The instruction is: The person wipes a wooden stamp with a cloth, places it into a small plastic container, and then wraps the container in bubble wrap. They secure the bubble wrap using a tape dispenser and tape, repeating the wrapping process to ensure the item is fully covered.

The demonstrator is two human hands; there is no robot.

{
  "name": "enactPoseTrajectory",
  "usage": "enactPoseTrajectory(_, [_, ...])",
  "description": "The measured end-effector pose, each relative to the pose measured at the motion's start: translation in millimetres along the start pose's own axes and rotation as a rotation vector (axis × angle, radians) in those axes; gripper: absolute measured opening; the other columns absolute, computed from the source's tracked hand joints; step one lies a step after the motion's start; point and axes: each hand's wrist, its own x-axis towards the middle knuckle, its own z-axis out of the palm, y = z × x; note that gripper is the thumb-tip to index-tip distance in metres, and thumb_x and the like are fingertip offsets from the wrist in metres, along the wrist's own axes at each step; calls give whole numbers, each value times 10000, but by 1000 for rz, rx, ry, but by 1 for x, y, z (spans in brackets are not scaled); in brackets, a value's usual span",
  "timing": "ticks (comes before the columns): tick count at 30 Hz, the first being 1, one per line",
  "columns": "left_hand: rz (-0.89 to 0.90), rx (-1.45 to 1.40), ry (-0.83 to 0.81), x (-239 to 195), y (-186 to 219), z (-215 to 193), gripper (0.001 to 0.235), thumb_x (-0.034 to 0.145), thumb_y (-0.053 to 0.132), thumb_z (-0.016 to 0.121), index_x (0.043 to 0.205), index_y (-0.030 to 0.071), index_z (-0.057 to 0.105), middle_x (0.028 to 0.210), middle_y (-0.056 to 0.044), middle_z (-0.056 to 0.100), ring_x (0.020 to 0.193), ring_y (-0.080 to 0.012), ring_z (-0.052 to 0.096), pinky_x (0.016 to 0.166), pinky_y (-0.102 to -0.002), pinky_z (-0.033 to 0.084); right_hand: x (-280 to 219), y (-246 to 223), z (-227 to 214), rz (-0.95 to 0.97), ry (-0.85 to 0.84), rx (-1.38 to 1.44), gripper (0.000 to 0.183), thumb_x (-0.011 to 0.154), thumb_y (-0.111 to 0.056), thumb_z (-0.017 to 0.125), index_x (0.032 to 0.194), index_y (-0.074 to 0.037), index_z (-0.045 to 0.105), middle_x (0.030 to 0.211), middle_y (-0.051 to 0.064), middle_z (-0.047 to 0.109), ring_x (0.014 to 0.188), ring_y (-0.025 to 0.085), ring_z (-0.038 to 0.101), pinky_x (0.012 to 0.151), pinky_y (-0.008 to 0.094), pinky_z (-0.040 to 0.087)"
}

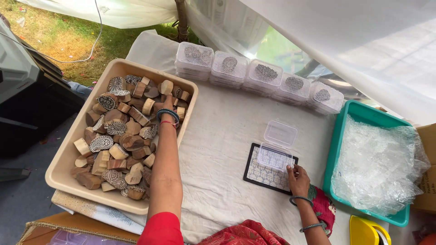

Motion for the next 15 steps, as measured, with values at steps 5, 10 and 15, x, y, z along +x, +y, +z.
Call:
enactPoseTrajectory(5, [-21,-295,-211,86,-82,9,437,864,243,737,1186,-44,670,1039,-119,690,847,-217,706,695,-365,632,-15,5,-26,-11,17,48,472,953,-382,714,1228,2,700,1035,141,724,851,245,709,771,387,566])
enactPoseTrajectory(10, [135,-806,-499,-9,-104,-66,447,816,7,663,1241,146,662,1107,-6,720,979,-168,670,788,-379,585,-48,43,-59,-158,99,-20,404,997,-350,698,1227,-19,708,1086,139,727,969,260,705,897,377,541])
enactPoseTrajectory(15, [-99,-1181,-878,-114,-140,-104,347,956,104,631,1294,33,598,1248,-131,688,1129,-268,681,907,-433,589,-107,61,-110,-99,115,-516,500,905,-483,700,1309,-190,720,1365,55,660,1344,298,538,1032,528,469])
